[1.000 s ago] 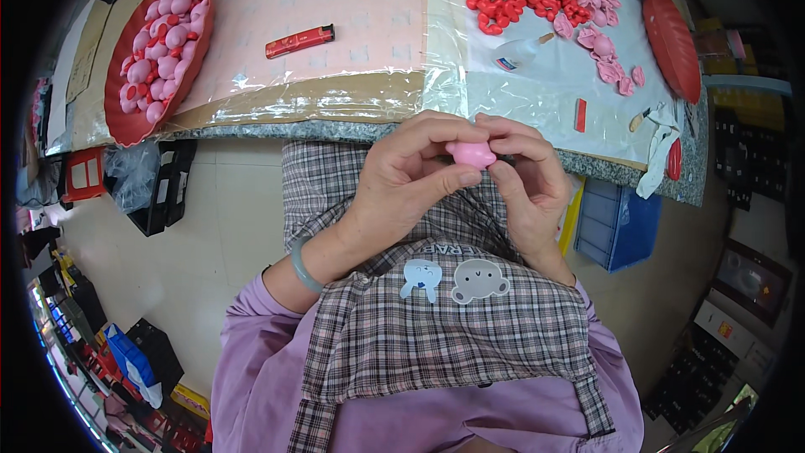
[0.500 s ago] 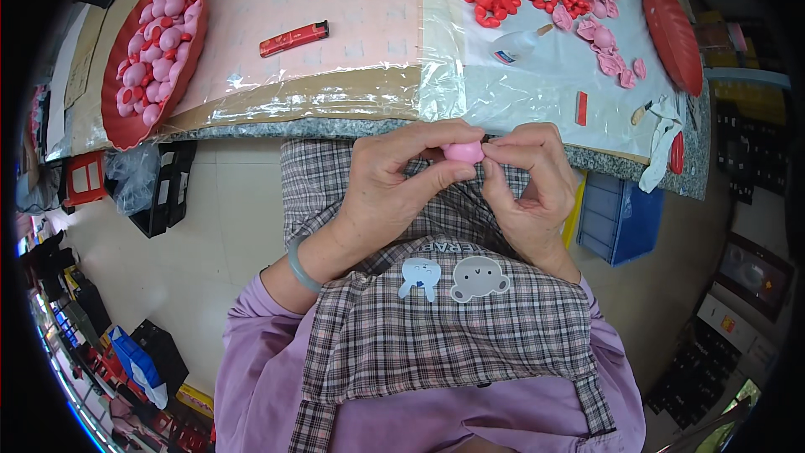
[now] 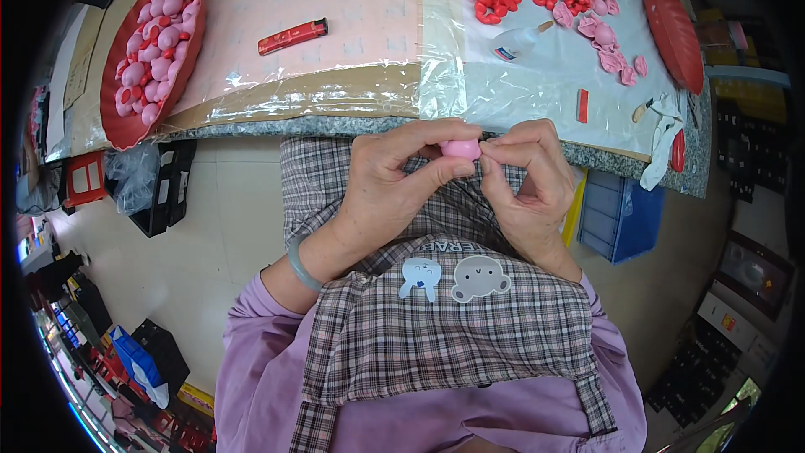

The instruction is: Manually applying glue to small pink plastic parts and joining them together.

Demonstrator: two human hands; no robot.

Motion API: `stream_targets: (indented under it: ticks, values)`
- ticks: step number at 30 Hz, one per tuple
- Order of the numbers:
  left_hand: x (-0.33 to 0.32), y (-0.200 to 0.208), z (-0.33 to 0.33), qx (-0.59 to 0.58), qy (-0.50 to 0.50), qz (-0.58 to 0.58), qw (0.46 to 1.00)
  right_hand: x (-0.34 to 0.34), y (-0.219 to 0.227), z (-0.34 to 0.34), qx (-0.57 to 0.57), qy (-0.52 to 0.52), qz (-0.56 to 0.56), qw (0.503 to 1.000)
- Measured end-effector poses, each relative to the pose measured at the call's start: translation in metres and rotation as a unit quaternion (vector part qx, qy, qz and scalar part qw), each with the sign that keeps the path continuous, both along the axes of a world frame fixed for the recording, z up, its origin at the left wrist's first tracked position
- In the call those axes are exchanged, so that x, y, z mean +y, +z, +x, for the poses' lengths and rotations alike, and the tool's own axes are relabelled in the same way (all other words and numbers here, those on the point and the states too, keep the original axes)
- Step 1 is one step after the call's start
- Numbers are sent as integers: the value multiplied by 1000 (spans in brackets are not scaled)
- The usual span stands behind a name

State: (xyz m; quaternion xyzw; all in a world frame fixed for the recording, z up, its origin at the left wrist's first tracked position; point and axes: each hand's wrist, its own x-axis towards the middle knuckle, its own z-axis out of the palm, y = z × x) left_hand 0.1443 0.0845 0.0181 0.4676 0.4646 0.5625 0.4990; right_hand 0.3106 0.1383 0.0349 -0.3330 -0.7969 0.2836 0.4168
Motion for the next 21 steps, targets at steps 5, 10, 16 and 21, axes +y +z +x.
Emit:
stream_targets:
  ticks: [5,10,16,21]
  values:
    - [0,0,0,10,2,-5,1000,0,-1,0,-2,-1,-1,1000]
    - [0,-1,1,10,6,-1,1000,1,-2,-3,13,-20,13,1000]
    - [0,-4,0,-4,3,-16,1000,2,-2,0,-16,-3,8,1000]
    - [2,-5,1,-33,-8,-15,999,5,-2,2,-15,-1,16,1000]
